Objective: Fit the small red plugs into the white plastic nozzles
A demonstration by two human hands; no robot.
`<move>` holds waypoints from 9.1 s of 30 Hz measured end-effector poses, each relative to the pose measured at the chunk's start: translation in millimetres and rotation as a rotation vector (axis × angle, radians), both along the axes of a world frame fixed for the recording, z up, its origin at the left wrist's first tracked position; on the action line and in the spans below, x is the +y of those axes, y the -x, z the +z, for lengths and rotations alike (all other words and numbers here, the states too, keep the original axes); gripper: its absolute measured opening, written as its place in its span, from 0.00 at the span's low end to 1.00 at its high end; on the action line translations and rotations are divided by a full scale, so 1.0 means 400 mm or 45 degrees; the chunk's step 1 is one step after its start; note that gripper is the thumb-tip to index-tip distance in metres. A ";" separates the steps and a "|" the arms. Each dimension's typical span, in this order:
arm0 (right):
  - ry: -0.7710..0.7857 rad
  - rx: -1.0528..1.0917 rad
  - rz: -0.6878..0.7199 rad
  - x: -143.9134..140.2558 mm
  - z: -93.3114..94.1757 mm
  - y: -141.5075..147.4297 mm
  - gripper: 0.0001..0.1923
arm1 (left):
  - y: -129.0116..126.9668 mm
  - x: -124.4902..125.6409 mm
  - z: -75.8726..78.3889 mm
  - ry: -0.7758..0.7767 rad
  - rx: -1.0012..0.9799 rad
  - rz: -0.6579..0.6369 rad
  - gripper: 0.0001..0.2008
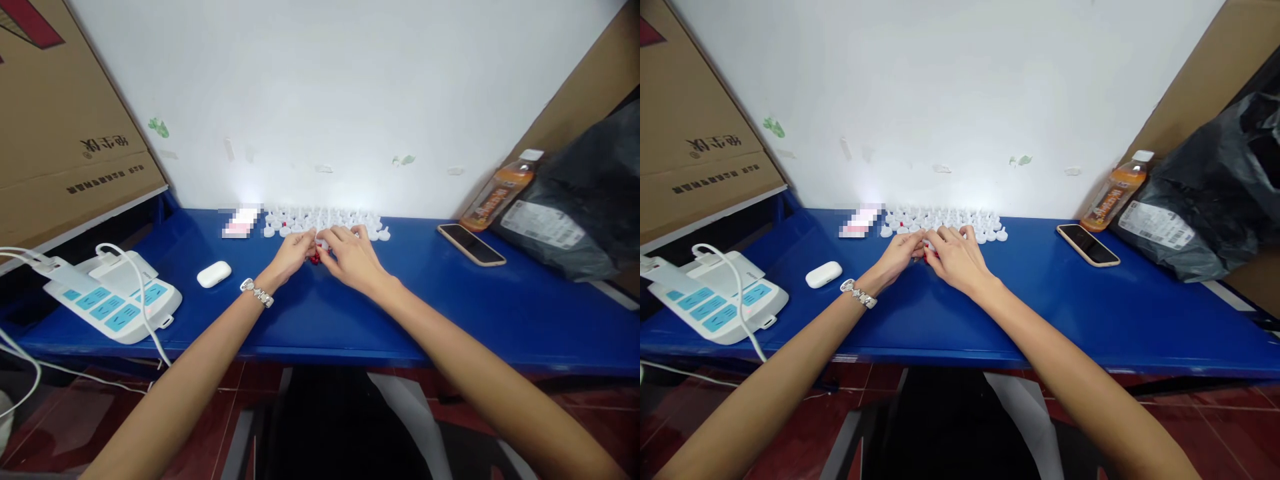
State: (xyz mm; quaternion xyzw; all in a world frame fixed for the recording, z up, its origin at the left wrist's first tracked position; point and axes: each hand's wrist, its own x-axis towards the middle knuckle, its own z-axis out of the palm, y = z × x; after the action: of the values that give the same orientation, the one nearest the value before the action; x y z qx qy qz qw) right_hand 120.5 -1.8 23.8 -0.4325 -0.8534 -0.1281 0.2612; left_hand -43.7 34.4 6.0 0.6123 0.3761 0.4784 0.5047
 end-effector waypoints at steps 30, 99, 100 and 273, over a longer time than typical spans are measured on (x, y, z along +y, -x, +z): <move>0.827 0.945 0.176 0.029 -0.052 -0.068 0.11 | 0.065 0.032 -0.018 -0.635 0.942 0.174 0.08; 0.307 0.647 -0.163 0.035 0.003 -0.021 0.11 | 0.151 0.103 -0.025 -0.567 0.864 0.751 0.08; 0.327 0.644 -0.112 0.034 0.009 -0.005 0.10 | 0.148 0.109 -0.025 -0.584 0.906 0.737 0.09; 0.553 0.552 -0.287 0.094 -0.008 -0.071 0.12 | 0.170 0.112 -0.005 -0.421 0.936 0.230 0.14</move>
State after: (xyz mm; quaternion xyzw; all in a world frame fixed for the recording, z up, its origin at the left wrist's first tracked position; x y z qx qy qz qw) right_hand 149.0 35.7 20.7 -0.5872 -0.7319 0.1240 0.3226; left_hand -111.5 79.3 4.2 0.7797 0.5018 0.3241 0.1877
